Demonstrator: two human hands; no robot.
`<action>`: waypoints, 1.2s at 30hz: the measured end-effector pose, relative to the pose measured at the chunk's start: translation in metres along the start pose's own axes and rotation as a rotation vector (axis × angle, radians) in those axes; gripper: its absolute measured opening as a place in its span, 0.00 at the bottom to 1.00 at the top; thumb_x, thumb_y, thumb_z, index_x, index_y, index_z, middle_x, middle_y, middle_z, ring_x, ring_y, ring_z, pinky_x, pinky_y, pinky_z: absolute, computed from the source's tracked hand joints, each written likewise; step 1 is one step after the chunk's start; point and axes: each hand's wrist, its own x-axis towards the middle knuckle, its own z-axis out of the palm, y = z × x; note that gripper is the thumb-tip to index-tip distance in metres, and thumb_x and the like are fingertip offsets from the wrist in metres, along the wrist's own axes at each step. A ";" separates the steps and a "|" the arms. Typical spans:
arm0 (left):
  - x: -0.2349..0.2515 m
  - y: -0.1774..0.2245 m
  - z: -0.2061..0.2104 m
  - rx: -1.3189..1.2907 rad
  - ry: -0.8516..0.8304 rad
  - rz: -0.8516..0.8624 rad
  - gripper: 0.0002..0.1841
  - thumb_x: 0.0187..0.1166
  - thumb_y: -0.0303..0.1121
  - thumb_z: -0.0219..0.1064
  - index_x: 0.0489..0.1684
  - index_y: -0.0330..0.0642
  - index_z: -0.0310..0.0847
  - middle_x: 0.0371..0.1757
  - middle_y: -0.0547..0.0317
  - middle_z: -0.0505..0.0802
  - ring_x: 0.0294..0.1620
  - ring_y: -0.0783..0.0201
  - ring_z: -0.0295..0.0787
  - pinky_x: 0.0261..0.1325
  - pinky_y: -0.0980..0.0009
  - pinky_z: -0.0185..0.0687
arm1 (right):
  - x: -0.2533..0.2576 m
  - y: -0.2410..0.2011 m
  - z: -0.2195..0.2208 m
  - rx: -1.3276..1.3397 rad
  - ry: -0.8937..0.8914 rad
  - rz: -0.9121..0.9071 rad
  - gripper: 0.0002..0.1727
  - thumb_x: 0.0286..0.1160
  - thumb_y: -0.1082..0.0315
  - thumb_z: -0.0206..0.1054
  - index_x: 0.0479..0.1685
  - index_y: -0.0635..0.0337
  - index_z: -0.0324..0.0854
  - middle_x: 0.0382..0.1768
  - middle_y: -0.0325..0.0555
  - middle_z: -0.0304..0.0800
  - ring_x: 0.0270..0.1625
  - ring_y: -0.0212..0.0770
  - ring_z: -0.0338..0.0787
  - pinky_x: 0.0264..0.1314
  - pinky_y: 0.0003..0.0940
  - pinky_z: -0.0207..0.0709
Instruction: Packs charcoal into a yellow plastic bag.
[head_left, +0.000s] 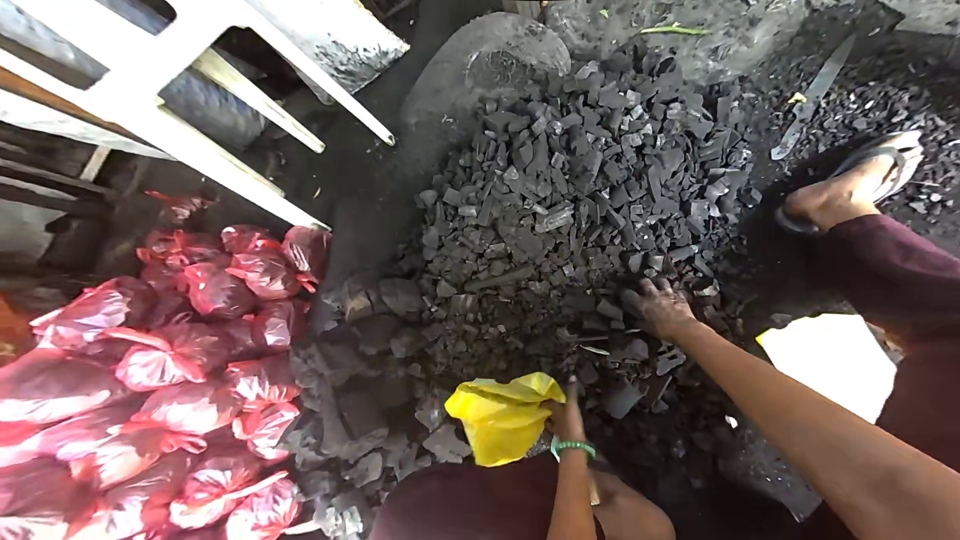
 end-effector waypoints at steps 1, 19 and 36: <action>-0.003 0.001 0.000 0.106 -0.057 0.006 0.48 0.81 0.59 0.66 0.90 0.30 0.51 0.88 0.25 0.61 0.90 0.32 0.55 0.88 0.39 0.54 | -0.004 0.003 0.003 0.048 -0.016 0.042 0.38 0.71 0.62 0.79 0.86 0.44 0.71 0.86 0.67 0.62 0.87 0.75 0.61 0.74 0.73 0.70; -0.068 0.017 0.024 0.821 -0.298 0.575 0.29 0.82 0.37 0.69 0.82 0.38 0.71 0.81 0.35 0.76 0.86 0.37 0.65 0.84 0.43 0.64 | -0.096 0.009 0.001 0.230 -0.017 0.289 0.45 0.70 0.51 0.81 0.89 0.50 0.65 0.88 0.69 0.55 0.67 0.74 0.84 0.64 0.69 0.79; -0.078 0.058 -0.012 -0.578 -0.401 0.299 0.43 0.79 0.39 0.74 0.90 0.38 0.50 0.81 0.35 0.74 0.77 0.45 0.74 0.76 0.49 0.73 | -0.132 -0.065 0.015 0.236 0.425 -0.354 0.36 0.60 0.72 0.85 0.74 0.66 0.79 0.79 0.74 0.68 0.72 0.77 0.79 0.65 0.73 0.78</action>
